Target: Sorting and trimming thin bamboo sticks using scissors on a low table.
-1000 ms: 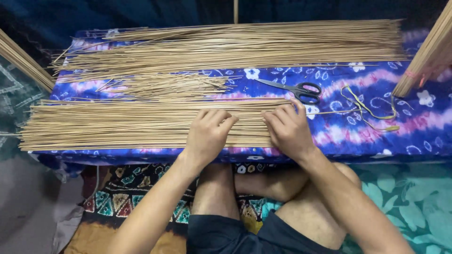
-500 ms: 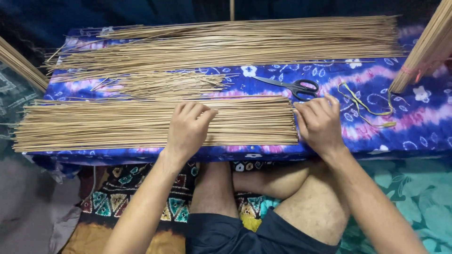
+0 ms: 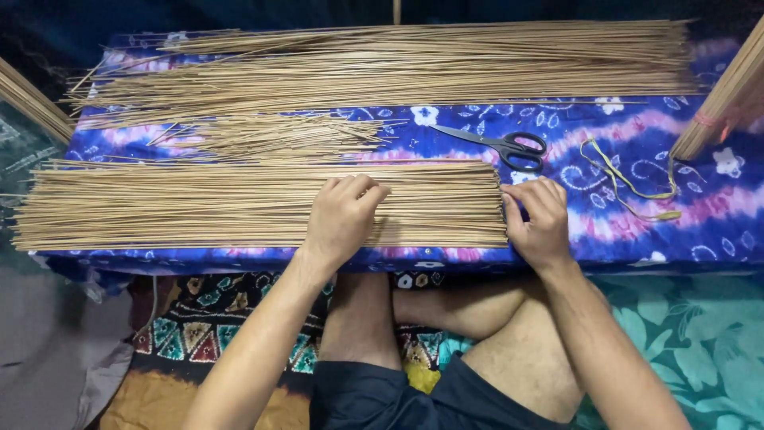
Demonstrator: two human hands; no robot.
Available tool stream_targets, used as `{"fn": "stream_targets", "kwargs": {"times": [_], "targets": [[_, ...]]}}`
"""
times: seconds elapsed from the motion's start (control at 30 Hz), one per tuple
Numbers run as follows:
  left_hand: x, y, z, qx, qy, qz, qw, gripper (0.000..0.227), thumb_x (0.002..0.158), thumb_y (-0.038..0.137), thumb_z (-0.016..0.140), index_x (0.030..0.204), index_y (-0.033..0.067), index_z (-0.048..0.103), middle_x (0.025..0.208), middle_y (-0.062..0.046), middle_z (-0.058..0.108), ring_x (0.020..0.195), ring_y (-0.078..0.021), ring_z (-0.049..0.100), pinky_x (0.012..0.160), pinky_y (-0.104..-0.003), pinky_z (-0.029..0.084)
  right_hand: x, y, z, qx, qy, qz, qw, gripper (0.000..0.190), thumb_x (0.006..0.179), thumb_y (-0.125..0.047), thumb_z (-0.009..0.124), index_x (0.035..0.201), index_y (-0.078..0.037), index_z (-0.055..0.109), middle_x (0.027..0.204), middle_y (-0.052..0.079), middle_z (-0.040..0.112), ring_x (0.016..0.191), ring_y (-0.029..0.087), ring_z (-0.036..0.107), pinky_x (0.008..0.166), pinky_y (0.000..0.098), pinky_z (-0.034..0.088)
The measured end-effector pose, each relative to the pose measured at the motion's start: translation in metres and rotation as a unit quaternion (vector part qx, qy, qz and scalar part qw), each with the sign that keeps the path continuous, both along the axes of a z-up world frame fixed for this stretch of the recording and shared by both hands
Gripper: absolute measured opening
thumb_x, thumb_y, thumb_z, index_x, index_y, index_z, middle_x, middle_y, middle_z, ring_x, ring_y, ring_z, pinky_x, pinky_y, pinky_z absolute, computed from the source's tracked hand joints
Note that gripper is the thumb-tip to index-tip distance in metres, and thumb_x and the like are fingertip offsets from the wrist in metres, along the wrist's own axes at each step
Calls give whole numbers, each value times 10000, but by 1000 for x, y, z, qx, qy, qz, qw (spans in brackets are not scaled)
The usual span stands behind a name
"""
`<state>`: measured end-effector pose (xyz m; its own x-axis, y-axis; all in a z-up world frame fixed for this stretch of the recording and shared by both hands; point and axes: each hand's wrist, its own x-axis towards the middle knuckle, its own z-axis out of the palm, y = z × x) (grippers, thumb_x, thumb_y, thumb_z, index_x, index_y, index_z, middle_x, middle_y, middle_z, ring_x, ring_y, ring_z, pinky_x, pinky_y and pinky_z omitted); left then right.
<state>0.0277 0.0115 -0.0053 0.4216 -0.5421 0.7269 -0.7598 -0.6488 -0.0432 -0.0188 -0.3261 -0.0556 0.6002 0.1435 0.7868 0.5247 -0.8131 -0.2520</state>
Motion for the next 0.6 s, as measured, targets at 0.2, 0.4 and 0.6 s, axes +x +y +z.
{"fn": "stream_targets", "kwargs": {"times": [0.2, 0.4, 0.6], "targets": [[4, -7, -5, -3, 40, -10, 999, 216, 835, -18, 657, 954, 162, 668, 877, 4, 591, 768, -218, 664, 664, -333, 503, 2, -1, -6, 67, 12, 7, 998, 141, 945, -4, 780, 1071, -64, 799, 905, 68, 686, 877, 322, 673, 872, 439, 499], [0, -6, -5, 9, 87, -28, 996, 132, 902, 24, 644, 941, 144, 605, 840, -29, 550, 755, -272, 654, 660, -364, 527, -2, -2, -2, 97, 20, 41, 994, 151, 894, 50, 804, 1011, -46, 804, 870, 102, 696, 850, 361, 671, 814, 442, 507], [2, -1, -9, 24, 137, -62, 988, 204, 841, 76, 759, 960, 122, 600, 803, -37, 541, 756, -297, 661, 661, -412, 547, -4, 0, -3, 107, 28, 44, 993, 147, 876, 40, 824, 983, -59, 804, 830, 79, 699, 844, 335, 673, 826, 417, 508]]}}
